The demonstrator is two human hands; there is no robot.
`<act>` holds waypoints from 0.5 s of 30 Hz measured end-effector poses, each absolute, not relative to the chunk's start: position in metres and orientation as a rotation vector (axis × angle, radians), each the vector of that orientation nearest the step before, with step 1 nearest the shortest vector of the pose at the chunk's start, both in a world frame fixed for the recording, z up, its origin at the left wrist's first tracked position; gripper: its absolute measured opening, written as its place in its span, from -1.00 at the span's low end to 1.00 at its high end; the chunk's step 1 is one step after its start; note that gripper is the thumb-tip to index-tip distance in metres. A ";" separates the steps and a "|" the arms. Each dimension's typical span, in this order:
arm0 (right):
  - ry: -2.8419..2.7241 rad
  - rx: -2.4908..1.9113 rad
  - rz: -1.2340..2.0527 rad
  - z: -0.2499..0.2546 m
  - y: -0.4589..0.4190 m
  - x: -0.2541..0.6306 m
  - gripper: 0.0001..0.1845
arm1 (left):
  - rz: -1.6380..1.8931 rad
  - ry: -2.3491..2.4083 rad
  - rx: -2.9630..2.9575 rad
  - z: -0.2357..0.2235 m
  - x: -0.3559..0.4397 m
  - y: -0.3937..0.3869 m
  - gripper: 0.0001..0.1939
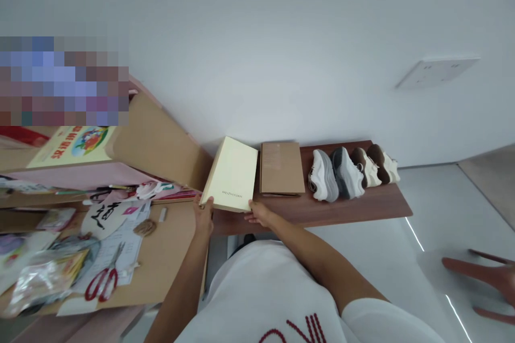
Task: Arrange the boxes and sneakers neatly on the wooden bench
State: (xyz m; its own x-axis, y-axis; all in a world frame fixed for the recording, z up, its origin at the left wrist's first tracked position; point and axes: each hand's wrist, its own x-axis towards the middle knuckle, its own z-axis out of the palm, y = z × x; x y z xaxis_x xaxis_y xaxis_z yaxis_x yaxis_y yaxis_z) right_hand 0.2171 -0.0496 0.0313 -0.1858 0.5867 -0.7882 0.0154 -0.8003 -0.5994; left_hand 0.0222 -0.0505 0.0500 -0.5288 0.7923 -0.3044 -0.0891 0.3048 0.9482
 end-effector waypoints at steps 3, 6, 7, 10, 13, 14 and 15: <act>-0.739 -1.705 1.977 0.046 -0.038 0.209 -0.70 | 1.290 1.988 0.861 0.077 0.032 -0.053 -0.03; -0.758 -1.488 1.993 0.069 -0.026 0.201 -0.64 | 1.236 2.275 1.364 0.094 0.053 -0.064 0.01; -0.741 -1.369 2.033 0.077 -0.024 0.199 -0.59 | 1.197 2.323 1.525 0.096 0.061 -0.069 0.00; -0.646 -1.150 2.125 0.090 -0.024 0.198 -0.49 | 1.037 2.320 1.870 0.093 0.085 -0.084 -0.14; -0.555 -1.241 2.104 0.088 -0.027 0.202 -0.58 | 0.888 2.198 2.067 0.080 0.099 -0.093 -0.32; -0.525 -1.298 2.078 0.085 -0.027 0.204 -0.61 | 0.851 2.150 2.104 0.076 0.101 -0.095 -0.36; -0.495 -1.356 2.041 0.082 -0.027 0.205 -0.63 | 0.823 2.107 2.126 0.071 0.103 -0.096 -0.40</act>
